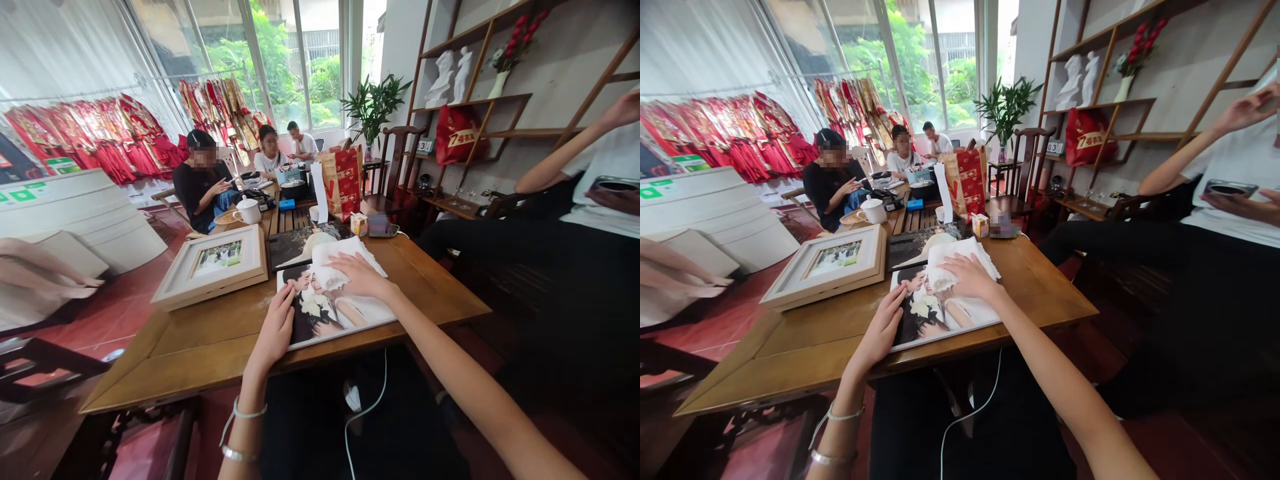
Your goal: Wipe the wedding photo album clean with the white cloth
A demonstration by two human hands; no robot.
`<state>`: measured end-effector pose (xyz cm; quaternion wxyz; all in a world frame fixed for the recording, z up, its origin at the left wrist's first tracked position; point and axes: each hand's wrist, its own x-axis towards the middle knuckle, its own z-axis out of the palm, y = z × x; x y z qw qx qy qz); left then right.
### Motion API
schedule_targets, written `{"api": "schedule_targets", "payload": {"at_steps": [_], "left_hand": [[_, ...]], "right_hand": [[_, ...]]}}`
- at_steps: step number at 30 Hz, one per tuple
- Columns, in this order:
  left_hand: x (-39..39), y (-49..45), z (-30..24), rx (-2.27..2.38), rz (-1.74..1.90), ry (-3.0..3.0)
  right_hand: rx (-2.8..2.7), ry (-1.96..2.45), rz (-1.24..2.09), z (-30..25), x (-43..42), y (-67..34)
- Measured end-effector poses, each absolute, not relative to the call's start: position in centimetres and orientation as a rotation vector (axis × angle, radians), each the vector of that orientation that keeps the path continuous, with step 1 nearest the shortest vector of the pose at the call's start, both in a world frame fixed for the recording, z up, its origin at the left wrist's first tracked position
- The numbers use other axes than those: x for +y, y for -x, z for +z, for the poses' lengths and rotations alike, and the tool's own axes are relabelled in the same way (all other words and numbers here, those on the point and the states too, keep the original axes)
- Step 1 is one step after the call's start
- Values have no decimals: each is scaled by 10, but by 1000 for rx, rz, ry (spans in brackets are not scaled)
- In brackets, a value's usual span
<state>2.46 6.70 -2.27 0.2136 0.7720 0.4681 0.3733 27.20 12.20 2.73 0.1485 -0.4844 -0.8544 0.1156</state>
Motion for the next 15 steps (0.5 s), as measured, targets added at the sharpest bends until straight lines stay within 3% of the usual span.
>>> {"api": "schedule_targets", "payload": {"at_steps": [6, 15], "left_hand": [[67, -25, -24, 1310, 1050, -2127], [67, -28, -24, 1356, 1014, -2126]], "right_hand": [[-2415, 1482, 280, 26, 121, -263], [-2488, 1387, 258, 22, 22, -271]]}}
